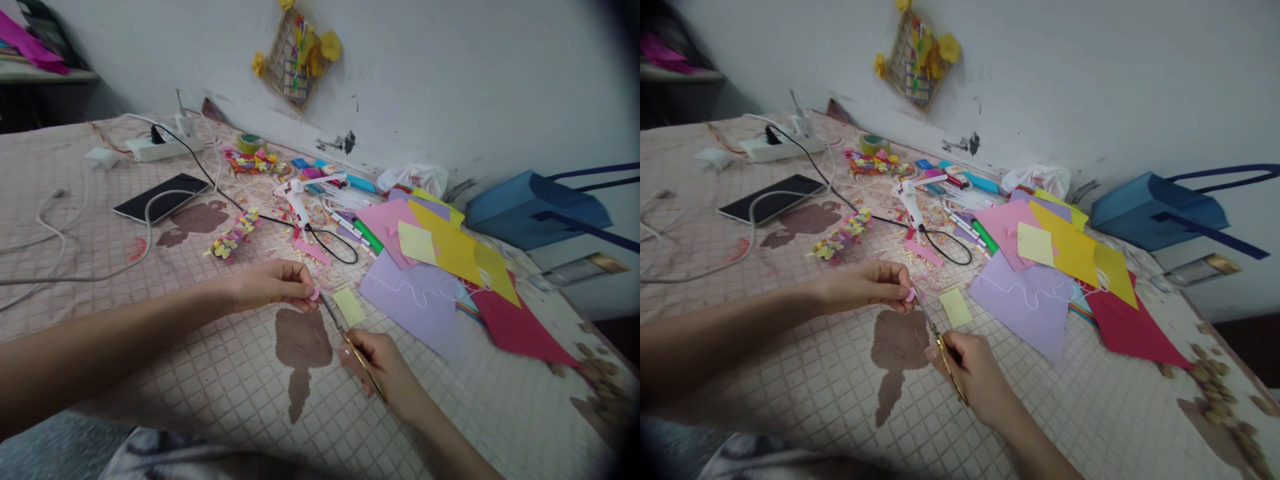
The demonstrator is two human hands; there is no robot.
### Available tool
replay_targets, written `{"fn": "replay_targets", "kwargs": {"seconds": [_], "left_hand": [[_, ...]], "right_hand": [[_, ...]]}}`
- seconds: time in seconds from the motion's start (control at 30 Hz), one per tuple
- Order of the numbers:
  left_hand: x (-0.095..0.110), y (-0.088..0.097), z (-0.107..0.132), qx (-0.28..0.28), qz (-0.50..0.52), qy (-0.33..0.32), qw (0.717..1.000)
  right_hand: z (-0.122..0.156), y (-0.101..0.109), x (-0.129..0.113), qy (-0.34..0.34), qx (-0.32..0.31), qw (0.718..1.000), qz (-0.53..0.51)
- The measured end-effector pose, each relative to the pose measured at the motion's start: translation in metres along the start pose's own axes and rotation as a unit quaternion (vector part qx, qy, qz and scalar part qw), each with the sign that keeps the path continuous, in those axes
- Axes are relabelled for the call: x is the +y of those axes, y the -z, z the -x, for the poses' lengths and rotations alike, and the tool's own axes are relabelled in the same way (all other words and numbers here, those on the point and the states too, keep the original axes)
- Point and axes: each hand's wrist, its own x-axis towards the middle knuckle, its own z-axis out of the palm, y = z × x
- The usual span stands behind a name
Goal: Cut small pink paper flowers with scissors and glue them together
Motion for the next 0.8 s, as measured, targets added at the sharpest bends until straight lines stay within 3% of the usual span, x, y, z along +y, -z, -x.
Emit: {"fn": "replay_targets", "kwargs": {"seconds": [0.8], "left_hand": [[-0.0012, 0.0013, -0.0018, 0.000, 0.018, 0.002, 1.000]], "right_hand": [[0.0002, 0.0013, -0.0014, -0.009, 0.000, 1.000, -0.002]]}}
